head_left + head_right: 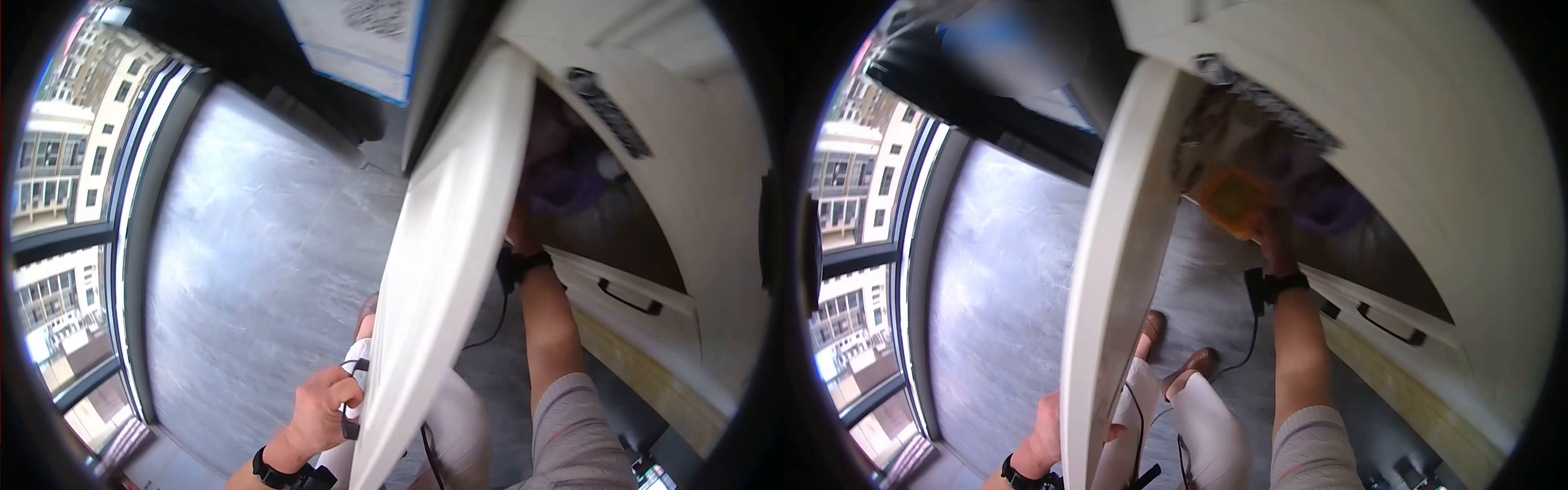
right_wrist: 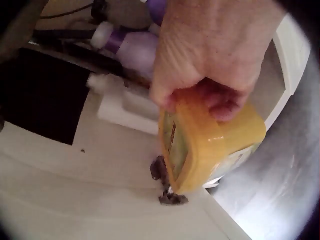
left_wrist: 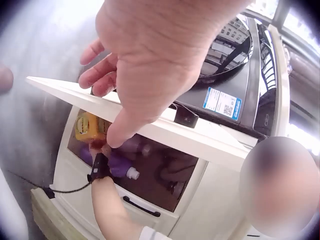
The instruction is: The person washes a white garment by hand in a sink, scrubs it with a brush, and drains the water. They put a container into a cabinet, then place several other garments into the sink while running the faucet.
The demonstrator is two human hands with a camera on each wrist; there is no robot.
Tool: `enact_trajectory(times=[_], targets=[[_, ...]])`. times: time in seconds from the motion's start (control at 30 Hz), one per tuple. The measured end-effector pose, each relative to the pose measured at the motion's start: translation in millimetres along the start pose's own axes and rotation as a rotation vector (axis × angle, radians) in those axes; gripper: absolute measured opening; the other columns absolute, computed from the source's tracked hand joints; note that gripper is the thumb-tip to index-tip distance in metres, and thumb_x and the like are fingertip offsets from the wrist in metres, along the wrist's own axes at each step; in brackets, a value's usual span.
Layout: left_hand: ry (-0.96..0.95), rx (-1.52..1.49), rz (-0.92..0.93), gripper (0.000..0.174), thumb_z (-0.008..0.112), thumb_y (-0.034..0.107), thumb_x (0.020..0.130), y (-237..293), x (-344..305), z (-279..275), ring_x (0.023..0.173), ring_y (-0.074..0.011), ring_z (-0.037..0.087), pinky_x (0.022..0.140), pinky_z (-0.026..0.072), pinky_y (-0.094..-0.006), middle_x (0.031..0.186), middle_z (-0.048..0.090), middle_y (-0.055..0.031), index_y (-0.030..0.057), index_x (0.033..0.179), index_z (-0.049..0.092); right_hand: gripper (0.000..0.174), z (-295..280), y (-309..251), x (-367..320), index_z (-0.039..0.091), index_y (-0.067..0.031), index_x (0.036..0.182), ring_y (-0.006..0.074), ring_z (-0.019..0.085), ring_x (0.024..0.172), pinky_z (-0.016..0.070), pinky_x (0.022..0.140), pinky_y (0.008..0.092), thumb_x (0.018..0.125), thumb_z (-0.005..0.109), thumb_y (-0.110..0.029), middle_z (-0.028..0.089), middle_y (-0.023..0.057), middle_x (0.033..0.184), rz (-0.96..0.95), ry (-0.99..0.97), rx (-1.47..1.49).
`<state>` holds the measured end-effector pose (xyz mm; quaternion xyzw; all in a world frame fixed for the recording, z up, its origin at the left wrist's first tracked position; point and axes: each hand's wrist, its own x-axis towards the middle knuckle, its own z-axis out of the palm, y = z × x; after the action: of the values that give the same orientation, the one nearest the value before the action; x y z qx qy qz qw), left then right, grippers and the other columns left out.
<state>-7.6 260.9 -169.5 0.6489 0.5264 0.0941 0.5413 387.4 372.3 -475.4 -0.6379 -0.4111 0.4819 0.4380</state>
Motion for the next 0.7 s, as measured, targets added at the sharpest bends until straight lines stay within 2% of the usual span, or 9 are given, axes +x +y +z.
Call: enact_trajectory(times=[0.07, 0.17, 0.43, 0.57, 0.63, 0.67, 0.7], targets=[[-0.009, 0.025, 0.025, 0.026, 0.07, 0.008, 0.05, -5.5, 0.9, 0.4, 0.061, -0.0247, 0.051, 0.054, 0.0406, -0.0329, 0.066, 0.048, -0.0037, 0.012, 0.064, 0.048, 0.029, 0.1, 11.7, 18.1, 0.058, -0.0015, 0.102, 0.0192, 0.059, 0.078, 0.0494, 0.069, 0.0347, 0.087, 0.052, -0.025, 0.062, 0.0089, 0.086, -0.078, -0.03, -0.104], [-0.008, 0.069, 0.068, 0.028, 0.07, 0.009, 0.047, -0.9, 7.1, -2.8, 0.061, -0.0247, 0.051, 0.055, 0.041, -0.0333, 0.066, 0.047, -0.0028, 0.0132, 0.065, 0.049, 0.028, 2.4, 15.0, 31.2, 0.058, -0.0017, 0.102, 0.0212, 0.059, 0.08, 0.0487, 0.071, 0.0356, 0.086, 0.052, -0.024, 0.061, 0.01, 0.087, -0.077, -0.057, -0.278], [0.012, 0.062, 0.091, 0.03, 0.07, 0.007, 0.047, -3.6, 6.2, 6.2, 0.062, -0.0257, 0.052, 0.055, 0.0423, -0.0335, 0.067, 0.047, -0.0039, 0.0124, 0.068, 0.049, 0.028, -8.8, 32.1, 9.4, 0.057, -0.0021, 0.102, 0.0264, 0.058, 0.085, 0.0467, 0.076, 0.0379, 0.083, 0.055, -0.022, 0.06, 0.013, 0.092, -0.107, -0.097, -0.757], [0.012, 0.023, 0.039, 0.029, 0.069, 0.004, 0.051, 5.1, 4.1, 17.7, 0.065, -0.0271, 0.053, 0.056, 0.0431, -0.0344, 0.069, 0.049, -0.0047, 0.0118, 0.071, 0.049, 0.028, -21.8, 22.6, -43.8, 0.057, -0.0023, 0.101, 0.029, 0.057, 0.088, 0.0457, 0.079, 0.0391, 0.081, 0.056, -0.021, 0.059, 0.0145, 0.094, -0.183, -0.152, -0.937], [-0.047, 0.108, 0.057, 0.03, 0.067, 0.003, 0.057, 17.9, 6.6, 23.3, 0.07, -0.0286, 0.055, 0.059, 0.0447, -0.0359, 0.072, 0.051, -0.0065, 0.0103, 0.081, 0.05, 0.028, -31.3, 12.2, -82.1, 0.057, -0.0024, 0.101, 0.0303, 0.057, 0.089, 0.0452, 0.08, 0.0396, 0.08, 0.056, -0.021, 0.059, 0.0152, 0.095, -0.228, -0.187, -1.022], [-0.05, 0.104, 0.067, 0.03, 0.067, 0.003, 0.057, 25.0, 7.3, 28.9, 0.07, -0.0286, 0.055, 0.059, 0.0447, -0.0359, 0.072, 0.051, -0.0065, 0.0103, 0.081, 0.05, 0.028, -35.0, 5.1, -104.4, 0.057, -0.0025, 0.101, 0.031, 0.057, 0.09, 0.045, 0.081, 0.0399, 0.08, 0.056, -0.02, 0.059, 0.0156, 0.096, -0.255, -0.208, -1.066], [-0.076, 0.137, 0.082, 0.033, 0.066, 0.005, 0.059, 34.2, 7.4, 37.9, 0.073, -0.029, 0.056, 0.061, 0.0453, -0.0369, 0.076, 0.053, -0.0079, 0.0094, 0.087, 0.049, 0.028, -38.8, -6.5, -130.7, 0.057, -0.0026, 0.101, 0.0316, 0.057, 0.09, 0.0447, 0.081, 0.0402, 0.079, 0.057, -0.02, 0.059, 0.0159, 0.096, -0.235, -0.212, -1.028]])
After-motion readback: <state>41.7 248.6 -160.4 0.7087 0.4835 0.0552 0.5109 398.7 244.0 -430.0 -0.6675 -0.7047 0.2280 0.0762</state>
